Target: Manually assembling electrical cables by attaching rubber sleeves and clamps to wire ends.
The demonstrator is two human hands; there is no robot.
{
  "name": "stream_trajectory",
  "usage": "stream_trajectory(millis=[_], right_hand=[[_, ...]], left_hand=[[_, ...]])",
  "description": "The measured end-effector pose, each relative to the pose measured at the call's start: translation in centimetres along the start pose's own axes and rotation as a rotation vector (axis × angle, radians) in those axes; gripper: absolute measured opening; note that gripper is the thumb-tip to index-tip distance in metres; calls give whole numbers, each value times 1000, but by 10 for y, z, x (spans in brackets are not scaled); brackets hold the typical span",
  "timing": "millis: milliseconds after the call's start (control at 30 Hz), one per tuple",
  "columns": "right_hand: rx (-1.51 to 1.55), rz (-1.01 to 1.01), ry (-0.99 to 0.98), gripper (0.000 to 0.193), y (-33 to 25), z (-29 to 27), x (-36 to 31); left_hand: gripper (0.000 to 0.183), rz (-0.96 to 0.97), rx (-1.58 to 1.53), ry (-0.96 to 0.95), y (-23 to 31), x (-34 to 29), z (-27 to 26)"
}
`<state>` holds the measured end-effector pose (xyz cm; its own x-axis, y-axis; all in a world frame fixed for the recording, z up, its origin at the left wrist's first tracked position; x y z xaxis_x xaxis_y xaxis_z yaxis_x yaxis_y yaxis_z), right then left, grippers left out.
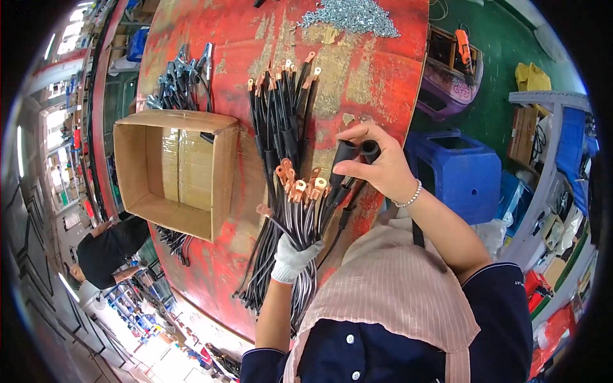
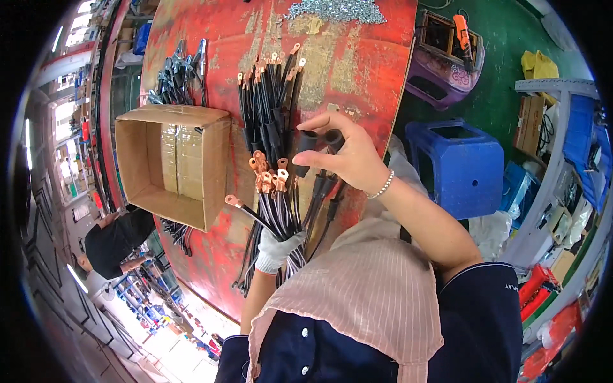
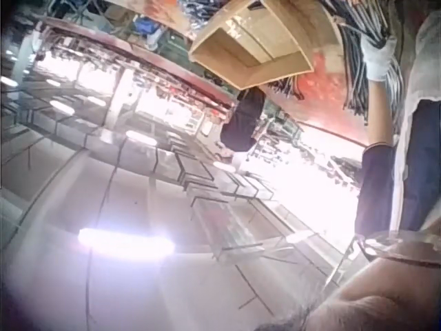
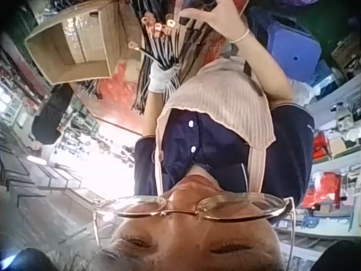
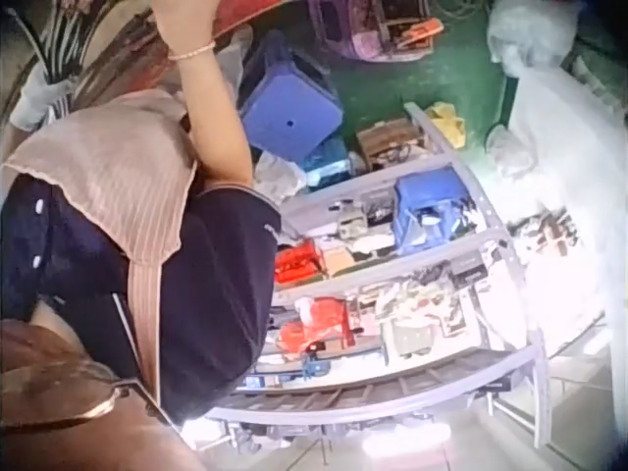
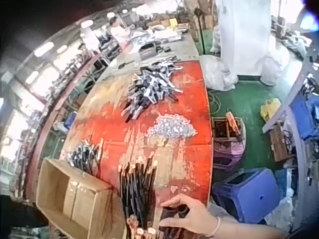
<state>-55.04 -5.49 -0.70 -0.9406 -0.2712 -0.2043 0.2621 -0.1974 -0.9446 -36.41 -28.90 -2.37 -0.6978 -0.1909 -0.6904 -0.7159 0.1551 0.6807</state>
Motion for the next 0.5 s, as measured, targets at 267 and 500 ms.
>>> stream_trajectory(millis=[267,500], right_hand=[[-267,-173,-20,49,-8,15,-16],[-246,77,-162,44,20,19,-38]], left_hand=[[26,41,75,36,3,0,1],[38,17,68,23,-8,0,-1]])
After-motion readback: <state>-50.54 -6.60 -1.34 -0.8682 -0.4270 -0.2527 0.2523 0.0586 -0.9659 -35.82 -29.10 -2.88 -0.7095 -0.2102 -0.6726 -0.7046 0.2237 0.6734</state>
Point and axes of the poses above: each hand's wrist, its own x-axis towards the middle knuckle, its own z-axis out of the palm, y = z × x, the point moved 2 cm from there along x, towards the middle knuckle, and after that the axes turned 3 degrees about y, right-handed, at the moved point
